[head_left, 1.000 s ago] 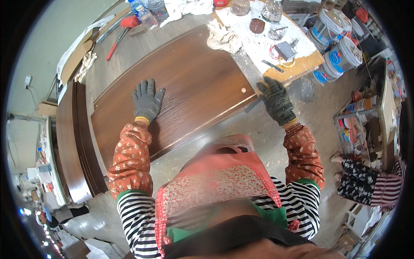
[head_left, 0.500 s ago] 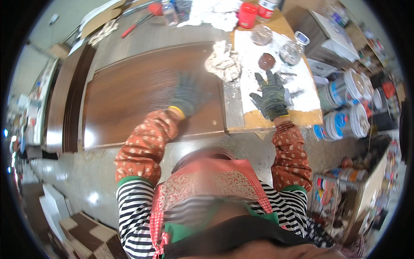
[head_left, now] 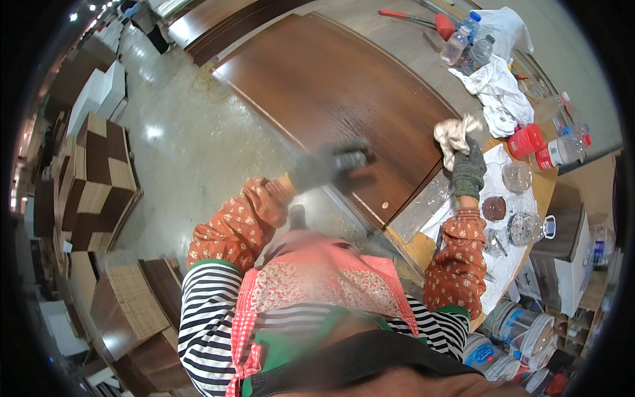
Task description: The person wipes a large brown wooden panel with a white cloth, moving across the surface and edges. The person flips the panel over and continues wiping the other side, then returns to the first side to finish cleaning.
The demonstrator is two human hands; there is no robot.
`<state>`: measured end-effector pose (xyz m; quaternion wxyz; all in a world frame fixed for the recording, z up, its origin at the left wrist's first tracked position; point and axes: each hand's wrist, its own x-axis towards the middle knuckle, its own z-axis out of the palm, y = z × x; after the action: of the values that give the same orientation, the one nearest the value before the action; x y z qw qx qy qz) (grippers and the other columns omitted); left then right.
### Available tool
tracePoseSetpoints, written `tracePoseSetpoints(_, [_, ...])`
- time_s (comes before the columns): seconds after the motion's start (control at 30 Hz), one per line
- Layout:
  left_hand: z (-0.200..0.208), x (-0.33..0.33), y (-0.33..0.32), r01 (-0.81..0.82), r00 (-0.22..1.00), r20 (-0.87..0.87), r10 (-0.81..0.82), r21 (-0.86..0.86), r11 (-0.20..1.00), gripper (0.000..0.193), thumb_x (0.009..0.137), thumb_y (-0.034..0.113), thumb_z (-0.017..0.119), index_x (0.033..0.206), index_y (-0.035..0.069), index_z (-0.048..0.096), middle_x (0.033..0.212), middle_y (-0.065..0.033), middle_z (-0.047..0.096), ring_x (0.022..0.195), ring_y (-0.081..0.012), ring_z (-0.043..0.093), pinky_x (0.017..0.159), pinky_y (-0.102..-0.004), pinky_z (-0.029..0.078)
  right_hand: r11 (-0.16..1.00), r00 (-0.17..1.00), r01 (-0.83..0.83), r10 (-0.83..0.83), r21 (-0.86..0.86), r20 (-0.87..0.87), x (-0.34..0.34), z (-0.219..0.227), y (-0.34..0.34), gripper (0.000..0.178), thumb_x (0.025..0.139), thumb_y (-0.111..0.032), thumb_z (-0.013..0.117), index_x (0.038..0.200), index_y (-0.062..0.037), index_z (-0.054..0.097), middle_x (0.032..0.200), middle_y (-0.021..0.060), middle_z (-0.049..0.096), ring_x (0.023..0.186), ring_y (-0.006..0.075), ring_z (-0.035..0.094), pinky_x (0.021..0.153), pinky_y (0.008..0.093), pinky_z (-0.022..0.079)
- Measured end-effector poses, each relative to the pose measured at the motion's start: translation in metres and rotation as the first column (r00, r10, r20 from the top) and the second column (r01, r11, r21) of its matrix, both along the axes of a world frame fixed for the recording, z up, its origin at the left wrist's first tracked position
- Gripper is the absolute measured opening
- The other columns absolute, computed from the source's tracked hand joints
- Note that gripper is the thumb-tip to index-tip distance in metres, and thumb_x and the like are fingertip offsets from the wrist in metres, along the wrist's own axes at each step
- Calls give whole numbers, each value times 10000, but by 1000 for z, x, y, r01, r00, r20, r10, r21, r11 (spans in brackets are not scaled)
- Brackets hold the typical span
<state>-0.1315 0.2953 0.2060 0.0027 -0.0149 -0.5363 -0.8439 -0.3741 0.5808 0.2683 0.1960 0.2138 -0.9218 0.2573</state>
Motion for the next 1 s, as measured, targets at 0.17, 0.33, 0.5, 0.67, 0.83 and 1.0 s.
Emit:
tracePoseSetpoints(0.17, [19,23,-6,-384,854,-449,261,-207,900,754,915,313,693,1508,51,309,1353,-161,548,1202,-311,574,1064,-430,455,838,822,-545,527,-29,-216,129,38,-103,401,926,-201,573,1276,-10,526,1186,188,587,1093,342,568,980,429,442])
tracePoseSetpoints(0.33, [40,24,-4,-741,650,-710,273,-511,436,484,886,142,642,1343,51,512,1277,-150,605,1157,-291,604,1010,-403,475,796,781,-599,605,-91,153,226,65,-144,471,896,-68,631,1359,-58,544,1217,164,652,1026,276,660,858,377,541])
tracePoseSetpoints(0.5, [77,39,-14,-282,946,-217,239,-196,939,298,877,50,653,1174,62,643,1222,-83,642,1052,-203,646,851,-383,535,933,933,-360,360,-20,-6,147,37,-100,541,910,-131,670,1414,-50,494,1335,209,578,1205,298,588,1030,412,462])
tracePoseSetpoints(0.67, [72,48,-17,-421,899,-187,397,-112,900,282,866,109,672,1144,78,635,1173,-35,665,977,-152,655,743,-336,529,866,944,-189,290,463,-158,102,-27,-115,595,924,-321,637,1429,-51,480,1434,235,476,1341,400,428,1150,525,276])
tracePoseSetpoints(0.83, [35,42,-58,-677,733,-562,383,-663,320,303,816,241,681,1105,154,656,1134,-9,666,1018,-215,620,889,-373,439,845,946,-200,298,496,-126,96,-39,-122,569,922,-347,625,1387,-40,513,1447,240,462,1358,416,404,1166,564,232])
tracePoseSetpoints(1.0, [-20,15,-177,-737,672,-455,583,-340,584,194,877,100,706,1068,113,672,1102,-68,653,790,-103,642,586,-261,540,812,927,-252,358,527,-109,92,-32,-114,509,916,-241,648,1362,-27,527,1409,235,503,1334,421,436,1153,542,287])
